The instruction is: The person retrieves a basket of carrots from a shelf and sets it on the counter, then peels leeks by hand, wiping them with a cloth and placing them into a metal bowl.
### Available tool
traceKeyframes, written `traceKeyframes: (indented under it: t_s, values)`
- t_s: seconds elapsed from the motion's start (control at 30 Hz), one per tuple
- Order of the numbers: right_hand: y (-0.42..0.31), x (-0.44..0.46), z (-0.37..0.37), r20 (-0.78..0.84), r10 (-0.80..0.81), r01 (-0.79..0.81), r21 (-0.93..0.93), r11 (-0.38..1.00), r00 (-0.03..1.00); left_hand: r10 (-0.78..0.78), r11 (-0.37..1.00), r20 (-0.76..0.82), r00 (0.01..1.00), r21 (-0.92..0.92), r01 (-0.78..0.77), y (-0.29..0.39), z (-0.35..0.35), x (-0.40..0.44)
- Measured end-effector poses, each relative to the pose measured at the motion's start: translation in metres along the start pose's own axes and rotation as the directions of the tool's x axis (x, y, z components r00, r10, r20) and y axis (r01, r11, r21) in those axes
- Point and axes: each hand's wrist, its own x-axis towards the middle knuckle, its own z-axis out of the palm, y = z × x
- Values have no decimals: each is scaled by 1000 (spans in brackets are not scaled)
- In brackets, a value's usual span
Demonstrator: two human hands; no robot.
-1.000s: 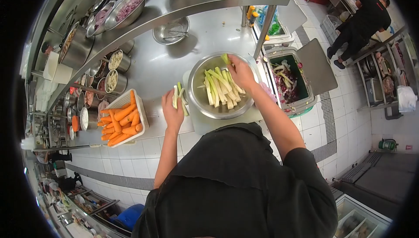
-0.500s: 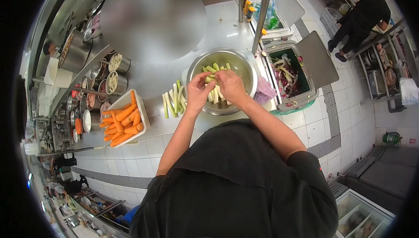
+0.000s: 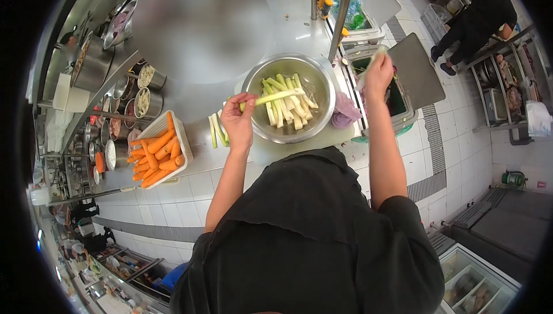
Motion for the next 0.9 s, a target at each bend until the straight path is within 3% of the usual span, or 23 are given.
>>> traceKeyframes:
  t_s: [0.03,0.07,0.13,0.17,0.2,0.23,0.3,0.43,0.5,0.53,0.6,0.63,0.67,0.7,0.73,0.8,0.83,0.87,0.9]
  values:
    - [5,4,-4,-25,-243,214,-395,894,970,10,1000,9,1000,-1,-10,5,0,0]
    - [10,7,-4,48,-466,354,-718,599,884,10,1000,8,1000,-1,-10,9,0,0]
    - [-29,-5,-10,422,-423,571,-332,751,802,61,998,89,994,12,-62,13,2,0]
    - [-35,-26,-4,583,-322,468,-115,876,746,57,998,89,994,11,-58,15,4,0]
    - [-72,-55,-4,737,-269,387,10,922,620,48,999,119,992,-12,-47,16,7,-1]
    - [-92,-79,0,796,-413,524,144,839,442,42,999,151,988,-35,-37,18,10,0]
    - [-110,-120,12,816,-445,575,176,799,369,33,999,166,986,-41,-27,21,17,-2]
    - [-88,-146,37,770,-466,480,239,844,436,58,996,208,976,-72,-44,23,11,-1]
    - [-86,-148,36,815,-263,293,120,949,516,57,996,236,970,-78,-39,26,8,-1]
    - [-87,-148,37,813,-267,293,124,948,517,51,996,270,962,-90,-28,27,8,-2]
    - [-87,-143,36,721,-308,363,85,928,620,31,997,258,966,-83,-9,36,12,-4]
    - [-89,-141,35,681,-325,369,87,926,656,94,951,379,921,240,-195,45,10,-1]
    - [-90,-139,32,680,-324,372,81,925,658,106,771,506,856,502,-392,49,6,2]
    - [-90,-136,29,646,-237,231,97,968,725,-6,744,557,831,558,-368,49,1,4]
    - [-89,-132,26,614,-142,86,120,989,777,-4,748,556,831,553,-366,48,1,4]
    - [-76,-103,21,459,29,-164,258,952,888,-25,835,444,896,502,-225,42,0,1]
    - [-66,-74,13,330,-98,95,27,995,939,-138,850,372,918,521,-83,40,-4,1]
    - [-60,-44,3,349,-149,225,-189,956,925,-136,850,372,918,520,-85,35,-7,3]
    - [-29,-20,-2,332,-313,424,-346,837,890,-139,867,337,931,496,-50,27,-11,4]
